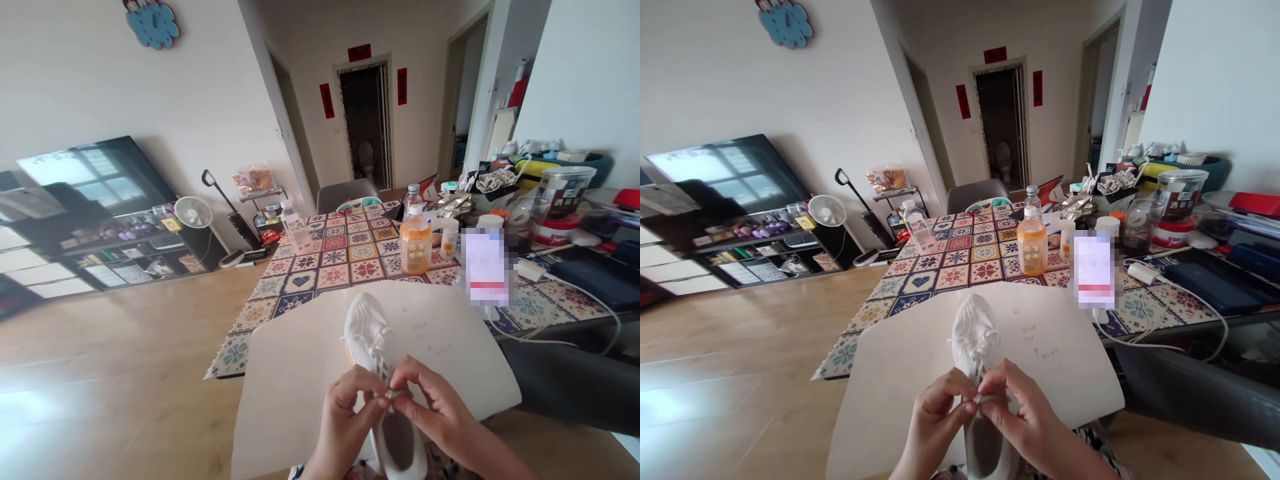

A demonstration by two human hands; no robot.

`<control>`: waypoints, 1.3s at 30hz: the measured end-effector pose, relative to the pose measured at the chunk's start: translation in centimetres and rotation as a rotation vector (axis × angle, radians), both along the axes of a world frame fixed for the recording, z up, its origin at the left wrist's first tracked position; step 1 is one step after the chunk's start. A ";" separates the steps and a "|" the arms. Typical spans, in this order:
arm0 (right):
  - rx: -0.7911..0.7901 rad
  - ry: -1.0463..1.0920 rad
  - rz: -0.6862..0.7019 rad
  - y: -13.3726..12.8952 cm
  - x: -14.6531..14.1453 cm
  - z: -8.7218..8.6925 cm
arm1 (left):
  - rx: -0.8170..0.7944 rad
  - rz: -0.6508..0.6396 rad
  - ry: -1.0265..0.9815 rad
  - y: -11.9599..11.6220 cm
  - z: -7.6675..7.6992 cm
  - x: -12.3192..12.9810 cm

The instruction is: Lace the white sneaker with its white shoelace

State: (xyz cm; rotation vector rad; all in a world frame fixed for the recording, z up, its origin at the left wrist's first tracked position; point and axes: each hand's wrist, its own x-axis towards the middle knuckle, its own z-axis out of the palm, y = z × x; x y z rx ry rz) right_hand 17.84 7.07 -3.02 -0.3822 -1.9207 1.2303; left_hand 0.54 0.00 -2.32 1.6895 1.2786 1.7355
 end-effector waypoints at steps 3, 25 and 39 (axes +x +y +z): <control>0.012 -0.001 0.059 0.1 -0.1 0.2 | -0.064 -0.006 -0.032 -0.1 -0.2 -0.1; 0.427 -0.046 0.325 1.0 0.3 2.2 | -0.216 0.233 0.002 1.8 -1.0 -1.2; 0.621 -0.246 -0.060 0.3 1.1 1.9 | -0.162 -0.146 0.190 -0.6 0.4 -2.5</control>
